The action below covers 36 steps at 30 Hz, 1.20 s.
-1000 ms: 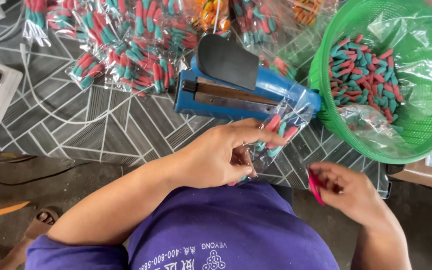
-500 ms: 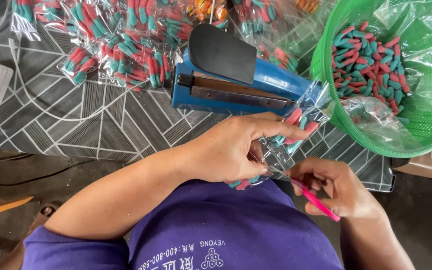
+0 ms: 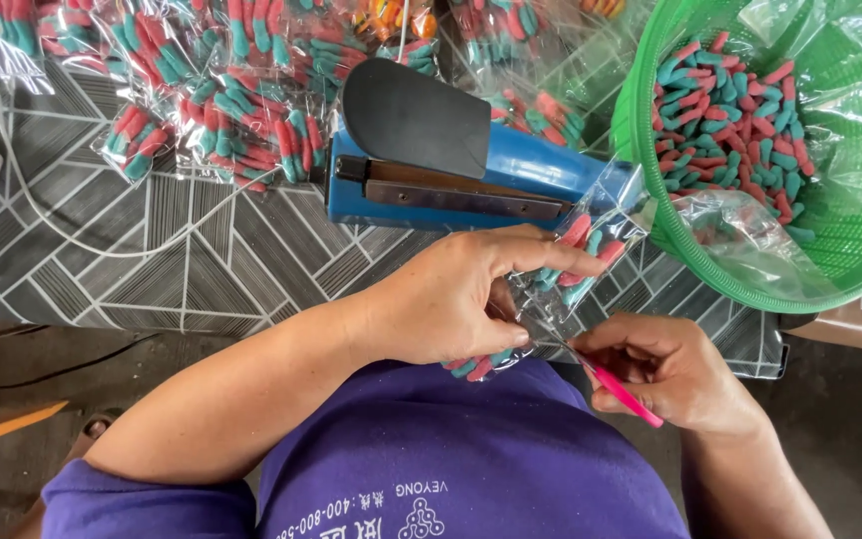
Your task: Packaging small colorful food items into plastic bags and sealing them with a heat sealer.
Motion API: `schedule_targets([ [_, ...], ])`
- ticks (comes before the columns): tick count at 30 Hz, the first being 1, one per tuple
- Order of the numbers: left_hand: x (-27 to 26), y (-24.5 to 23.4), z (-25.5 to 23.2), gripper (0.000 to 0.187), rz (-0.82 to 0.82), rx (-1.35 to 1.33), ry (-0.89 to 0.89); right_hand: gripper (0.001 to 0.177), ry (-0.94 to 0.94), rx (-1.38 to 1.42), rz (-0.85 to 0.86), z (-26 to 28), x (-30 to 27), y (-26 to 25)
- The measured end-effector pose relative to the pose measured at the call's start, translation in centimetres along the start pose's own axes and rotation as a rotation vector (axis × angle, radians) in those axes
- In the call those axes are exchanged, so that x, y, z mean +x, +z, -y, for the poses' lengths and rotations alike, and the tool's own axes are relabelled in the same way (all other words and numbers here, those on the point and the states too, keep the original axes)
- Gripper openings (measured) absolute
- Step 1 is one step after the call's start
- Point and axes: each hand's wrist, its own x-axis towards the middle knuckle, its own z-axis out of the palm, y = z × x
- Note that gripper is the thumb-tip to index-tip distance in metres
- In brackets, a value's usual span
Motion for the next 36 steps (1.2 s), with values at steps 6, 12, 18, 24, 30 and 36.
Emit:
schedule_targets([
  [6,0.0,0.3,0.6,0.07,-0.01,-0.016,0.049,0.06,-0.012,-0.058,-0.013,-0.1,0.1,0.3],
  [12,0.0,0.3,1.0,0.071,0.004,-0.007,0.039,0.056,0.02,-0.075,-0.056,-0.3,0.5,0.4],
  [18,0.3,1.1,1.7,0.071,-0.004,0.066,0.088,0.043,0.011,-0.075,-0.021,0.6,1.2,1.2],
  [24,0.4,1.0,1.7,0.069,0.011,-0.049,0.051,0.04,0.014,-0.059,-0.02,0.3,1.2,0.9],
  [30,0.2,1.0,1.5,0.066,0.031,-0.097,0.031,0.031,0.035,-0.178,-0.029,0.1,1.7,0.8],
  [36,-0.7,0.3,1.1,0.066,0.005,-0.141,0.001,0.034,0.019,-0.517,-0.026,1.4,0.7,-0.4],
])
